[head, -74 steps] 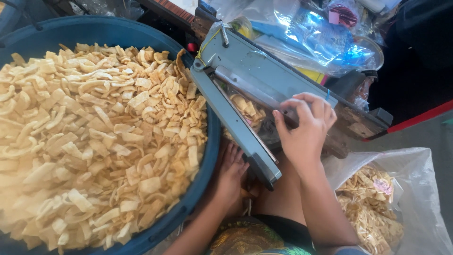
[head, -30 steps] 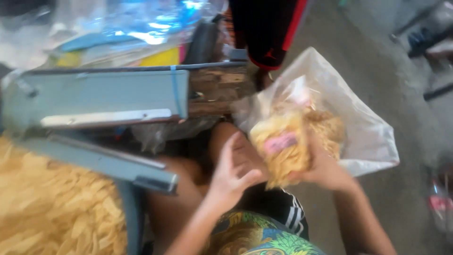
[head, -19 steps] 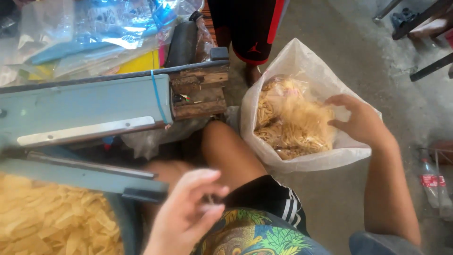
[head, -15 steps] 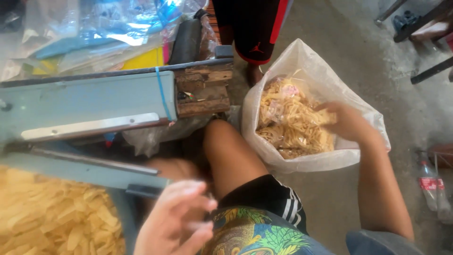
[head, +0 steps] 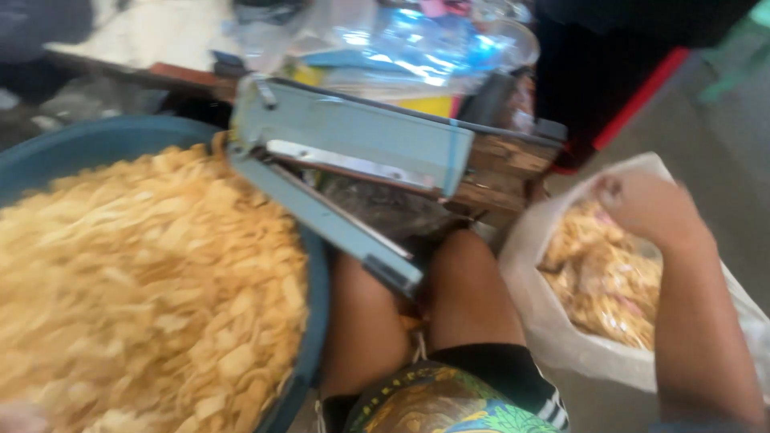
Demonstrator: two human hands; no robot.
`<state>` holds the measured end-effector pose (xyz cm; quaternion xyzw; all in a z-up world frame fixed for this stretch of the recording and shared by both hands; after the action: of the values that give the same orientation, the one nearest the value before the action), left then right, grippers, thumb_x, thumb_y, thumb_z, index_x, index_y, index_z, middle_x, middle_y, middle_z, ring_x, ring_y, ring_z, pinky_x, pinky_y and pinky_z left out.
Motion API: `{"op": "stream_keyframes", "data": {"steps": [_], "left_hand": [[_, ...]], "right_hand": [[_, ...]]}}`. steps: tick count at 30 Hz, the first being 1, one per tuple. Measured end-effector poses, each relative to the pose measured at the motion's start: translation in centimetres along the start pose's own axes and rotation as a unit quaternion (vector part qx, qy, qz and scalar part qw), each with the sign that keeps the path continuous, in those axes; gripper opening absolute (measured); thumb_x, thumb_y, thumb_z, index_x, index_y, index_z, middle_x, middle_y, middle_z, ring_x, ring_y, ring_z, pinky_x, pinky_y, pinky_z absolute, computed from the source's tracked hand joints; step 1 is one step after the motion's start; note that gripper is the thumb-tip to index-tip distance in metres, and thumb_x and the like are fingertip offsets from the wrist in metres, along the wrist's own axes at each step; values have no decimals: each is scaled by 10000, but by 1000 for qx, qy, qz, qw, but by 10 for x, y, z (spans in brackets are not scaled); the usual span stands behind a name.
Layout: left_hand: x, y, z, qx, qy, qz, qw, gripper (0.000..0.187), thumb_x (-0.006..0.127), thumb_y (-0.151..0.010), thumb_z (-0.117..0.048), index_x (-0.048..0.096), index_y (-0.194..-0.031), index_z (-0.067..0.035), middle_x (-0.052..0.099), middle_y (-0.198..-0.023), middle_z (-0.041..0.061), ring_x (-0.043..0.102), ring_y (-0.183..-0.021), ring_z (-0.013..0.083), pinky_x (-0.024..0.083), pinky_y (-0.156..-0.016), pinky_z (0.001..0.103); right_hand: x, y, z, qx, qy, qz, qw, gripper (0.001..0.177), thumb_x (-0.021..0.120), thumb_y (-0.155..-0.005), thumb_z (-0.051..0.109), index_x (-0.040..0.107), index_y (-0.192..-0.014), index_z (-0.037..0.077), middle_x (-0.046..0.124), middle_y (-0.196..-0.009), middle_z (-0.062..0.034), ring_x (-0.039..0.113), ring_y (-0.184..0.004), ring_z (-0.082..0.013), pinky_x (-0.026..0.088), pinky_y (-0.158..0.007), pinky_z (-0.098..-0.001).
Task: Filling small plastic bags with snacks from a large container and sealing them with a heat sealer.
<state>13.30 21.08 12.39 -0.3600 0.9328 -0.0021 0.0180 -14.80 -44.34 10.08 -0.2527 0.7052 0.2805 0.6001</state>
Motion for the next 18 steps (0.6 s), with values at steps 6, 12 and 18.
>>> {"op": "stream_keyframes", "data": {"steps": [6,12,18], "left_hand": [[-60,-38,-49,-136,-140,-195,961,999,869,-496,25,533,-1433,-60,472,-959,164,536,-780,290,560,-734,435],[-55,0,-65,-193,-256,-186,929,870,840,-604,-292,557,-1412,-139,445,-1488,61,572,-1268,218,495,-1081,413],[-87,44,-48,-209,-244,-216,922,869,868,-591,-239,576,-1403,-140,490,-1498,46,624,-1247,209,546,-1046,421]], "right_hand": [[-194,-77,260,-320,-74,-353,876,155,694,-1027,222,779,-1091,110,732,-979,-98,645,-752,-330,501,-681,-411],[-143,-235,370,-339,-15,-255,905,284,592,-1033,345,751,-1180,161,738,-1094,-153,671,-893,-414,515,-751,-526],[-118,-254,379,-262,90,-197,941,260,615,-969,359,818,-958,197,788,-924,-87,732,-816,-337,547,-722,-462]]}}
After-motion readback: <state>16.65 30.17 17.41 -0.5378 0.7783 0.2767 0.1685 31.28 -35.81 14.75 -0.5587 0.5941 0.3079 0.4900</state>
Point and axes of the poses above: each hand's wrist, its own y-axis away from the middle knuckle, its own x-axis out of the palm, z = x × y, the point moved 9 cm from there along -y, towards the middle knuckle
